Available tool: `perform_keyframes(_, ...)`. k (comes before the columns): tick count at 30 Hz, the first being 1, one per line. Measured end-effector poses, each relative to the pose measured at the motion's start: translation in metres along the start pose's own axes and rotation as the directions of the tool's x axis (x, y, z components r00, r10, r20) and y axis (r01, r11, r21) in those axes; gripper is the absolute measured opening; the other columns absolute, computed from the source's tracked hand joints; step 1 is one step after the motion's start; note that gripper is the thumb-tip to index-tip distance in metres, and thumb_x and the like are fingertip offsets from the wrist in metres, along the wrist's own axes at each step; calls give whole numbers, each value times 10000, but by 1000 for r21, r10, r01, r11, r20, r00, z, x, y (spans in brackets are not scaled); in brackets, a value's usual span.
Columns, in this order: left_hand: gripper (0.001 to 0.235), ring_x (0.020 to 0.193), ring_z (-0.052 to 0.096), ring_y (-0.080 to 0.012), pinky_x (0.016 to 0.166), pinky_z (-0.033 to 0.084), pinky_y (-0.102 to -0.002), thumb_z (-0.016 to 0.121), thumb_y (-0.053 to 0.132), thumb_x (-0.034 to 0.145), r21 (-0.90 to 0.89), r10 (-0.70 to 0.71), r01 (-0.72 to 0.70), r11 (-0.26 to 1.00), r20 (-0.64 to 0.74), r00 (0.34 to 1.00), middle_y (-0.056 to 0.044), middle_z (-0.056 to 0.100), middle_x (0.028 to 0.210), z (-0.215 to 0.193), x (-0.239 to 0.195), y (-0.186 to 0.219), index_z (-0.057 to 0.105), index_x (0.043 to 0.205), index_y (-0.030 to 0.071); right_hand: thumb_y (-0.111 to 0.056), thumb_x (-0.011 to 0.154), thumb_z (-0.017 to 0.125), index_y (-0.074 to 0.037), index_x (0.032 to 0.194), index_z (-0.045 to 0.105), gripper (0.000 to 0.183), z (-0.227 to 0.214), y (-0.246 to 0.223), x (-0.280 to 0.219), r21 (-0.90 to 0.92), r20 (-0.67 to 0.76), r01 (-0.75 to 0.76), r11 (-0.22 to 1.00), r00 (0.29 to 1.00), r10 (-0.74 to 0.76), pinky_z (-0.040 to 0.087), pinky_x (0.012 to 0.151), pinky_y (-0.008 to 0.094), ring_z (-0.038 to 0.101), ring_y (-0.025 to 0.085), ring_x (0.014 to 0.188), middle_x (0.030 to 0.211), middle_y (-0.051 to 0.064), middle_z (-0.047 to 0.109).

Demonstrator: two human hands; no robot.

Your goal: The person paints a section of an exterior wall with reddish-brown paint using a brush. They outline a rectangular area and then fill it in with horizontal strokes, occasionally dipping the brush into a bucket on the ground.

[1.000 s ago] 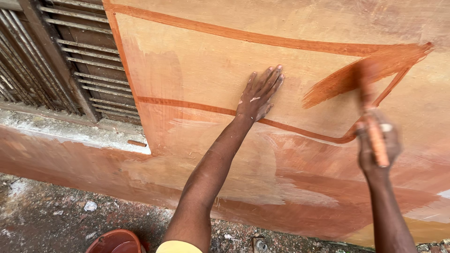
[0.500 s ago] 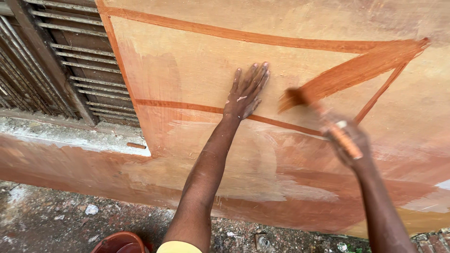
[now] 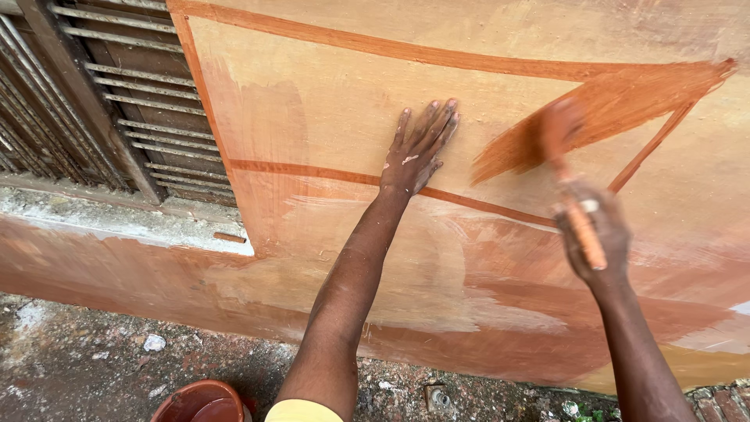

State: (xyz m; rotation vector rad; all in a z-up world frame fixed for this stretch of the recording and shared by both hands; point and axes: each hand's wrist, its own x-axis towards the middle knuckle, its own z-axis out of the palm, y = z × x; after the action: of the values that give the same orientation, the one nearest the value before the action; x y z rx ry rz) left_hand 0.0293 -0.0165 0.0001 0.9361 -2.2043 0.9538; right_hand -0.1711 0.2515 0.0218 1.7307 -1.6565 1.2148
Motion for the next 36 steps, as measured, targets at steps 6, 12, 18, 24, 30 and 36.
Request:
perform_keyframes(6, 1050, 1601, -55, -205, 1318, 46, -539, 586, 667, 933, 29, -11, 11, 1000, 1, 1000, 24, -104, 1731, -3, 1, 3, -36, 1674, 257, -335, 969, 649, -186, 1288, 675, 354, 9, -22, -14, -30, 420, 216, 976, 889, -184, 644, 702, 357, 747, 246, 922, 1268, 74, 682)
perform_keyframes(12, 1064, 1600, -34, -185, 1324, 82, -523, 624, 641, 914, -11, 2, -2, 1000, 15, 1000, 41, -92, 1729, -7, 0, -1, -28, 1671, 273, -329, 963, 611, -206, 1252, 674, 320, -3, -22, 14, -212, 524, 24, 977, 847, 94, 620, 564, 306, 728, 252, 944, 1412, 67, 589)
perform_keyframes(18, 1069, 1597, 4, -167, 1327, 109, -509, 663, 603, 888, -63, 3, 0, 998, 37, 999, 69, -64, 1725, -9, 1, -2, -10, 1659, 293, -343, 1072, 697, -129, 1395, 661, 389, -22, -10, 39, -479, 58, 331, 813, 936, -347, 665, 848, 333, 704, 255, 1142, 1436, 130, 583)
perform_keyframes(24, 1053, 1597, 24, -164, 1329, 125, -506, 693, 528, 887, -134, -7, 9, 991, 13, 1000, 79, -44, 1725, -11, 2, -3, 20, 1658, 284, -336, 1039, 671, -142, 1403, 663, 413, -15, -15, 26, -391, 214, 300, 870, 949, -231, 650, 748, 333, 702, 237, 1007, 1343, 147, 593)
perform_keyframes(30, 966, 1590, 21, -175, 1303, 134, -509, 672, 378, 938, -83, 4, -3, 997, 20, 1000, 59, -47, 1723, -12, 2, -4, 43, 1663, 265, -490, 971, 526, -263, 1319, 648, 433, 0, -25, 19, -202, 595, 231, 952, 801, -68, 655, 780, 442, 726, 272, 1027, 1341, 25, 639)
perform_keyframes(36, 991, 1602, -7, -201, 1316, 101, -531, 645, 495, 933, -93, 61, -52, 994, 100, 993, 14, -72, 1729, -13, -3, -10, 29, 1663, 230, -464, 956, 561, -308, 1343, 625, 422, 3, -47, 31, -222, 637, 181, 958, 771, 2, 654, 789, 449, 714, 261, 1048, 1400, 27, 620)
